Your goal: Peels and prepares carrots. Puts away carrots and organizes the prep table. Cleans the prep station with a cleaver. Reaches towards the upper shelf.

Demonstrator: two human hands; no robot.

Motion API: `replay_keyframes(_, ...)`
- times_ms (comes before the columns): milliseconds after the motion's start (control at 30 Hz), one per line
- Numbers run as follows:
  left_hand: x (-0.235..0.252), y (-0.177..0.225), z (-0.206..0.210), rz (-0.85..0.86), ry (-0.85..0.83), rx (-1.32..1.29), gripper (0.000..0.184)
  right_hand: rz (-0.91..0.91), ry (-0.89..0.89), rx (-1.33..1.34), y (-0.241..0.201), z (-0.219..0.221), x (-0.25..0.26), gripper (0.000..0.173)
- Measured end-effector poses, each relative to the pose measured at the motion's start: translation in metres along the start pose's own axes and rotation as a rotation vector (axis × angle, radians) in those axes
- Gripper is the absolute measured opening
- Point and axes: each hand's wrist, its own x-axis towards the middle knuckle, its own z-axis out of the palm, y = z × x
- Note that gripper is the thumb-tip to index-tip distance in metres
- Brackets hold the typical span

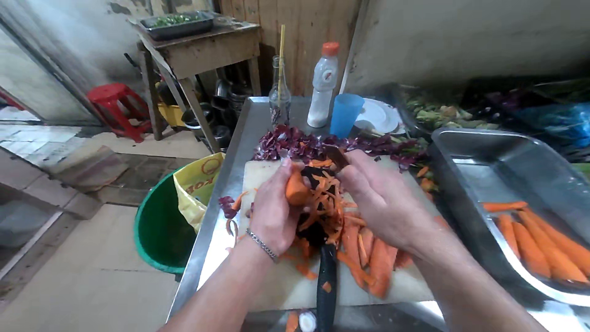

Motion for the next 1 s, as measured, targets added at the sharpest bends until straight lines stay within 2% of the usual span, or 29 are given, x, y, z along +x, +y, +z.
replay_keyframes(67,-0.002,0.0,0.0,-0.012,-0.012,0.021,0.047,-0.066,-0.029,-0.047,0.002,0.006,-0.002,0.066)
replay_keyframes(200,-0.005,-0.002,0.0,0.033,0.08,0.079,0.042,-0.231,-0.031,-0.188,-0.007,0.024,-0.009,0.064)
replay_keyframes(300,-0.005,-0.008,-0.011,0.088,-0.02,0.049,0.044,-0.322,0.019,-0.252,-0.009,0.034,-0.011,0.065)
replay_keyframes(400,-0.007,-0.009,-0.011,0.083,-0.044,0.031,0.046,-0.355,0.043,-0.247,-0.008,0.037,-0.012,0.062)
replay_keyframes(533,-0.008,-0.007,-0.008,0.101,-0.071,0.06,0.038,-0.323,0.017,-0.234,-0.004,0.034,-0.008,0.065)
replay_keyframes(667,-0.003,-0.001,-0.006,0.09,-0.023,0.069,0.037,-0.305,0.001,-0.227,0.001,0.032,-0.005,0.065)
replay_keyframes(833,-0.001,0.002,-0.007,0.076,-0.044,0.085,0.037,-0.281,-0.019,-0.197,0.005,0.031,-0.002,0.065)
replay_keyframes(933,-0.008,0.004,-0.008,0.056,-0.107,0.149,0.044,-0.126,-0.085,-0.172,0.014,0.021,0.007,0.057)
replay_keyframes(1000,-0.009,0.004,-0.008,0.049,-0.168,0.162,0.047,-0.067,-0.067,-0.164,0.021,0.012,0.008,0.061)
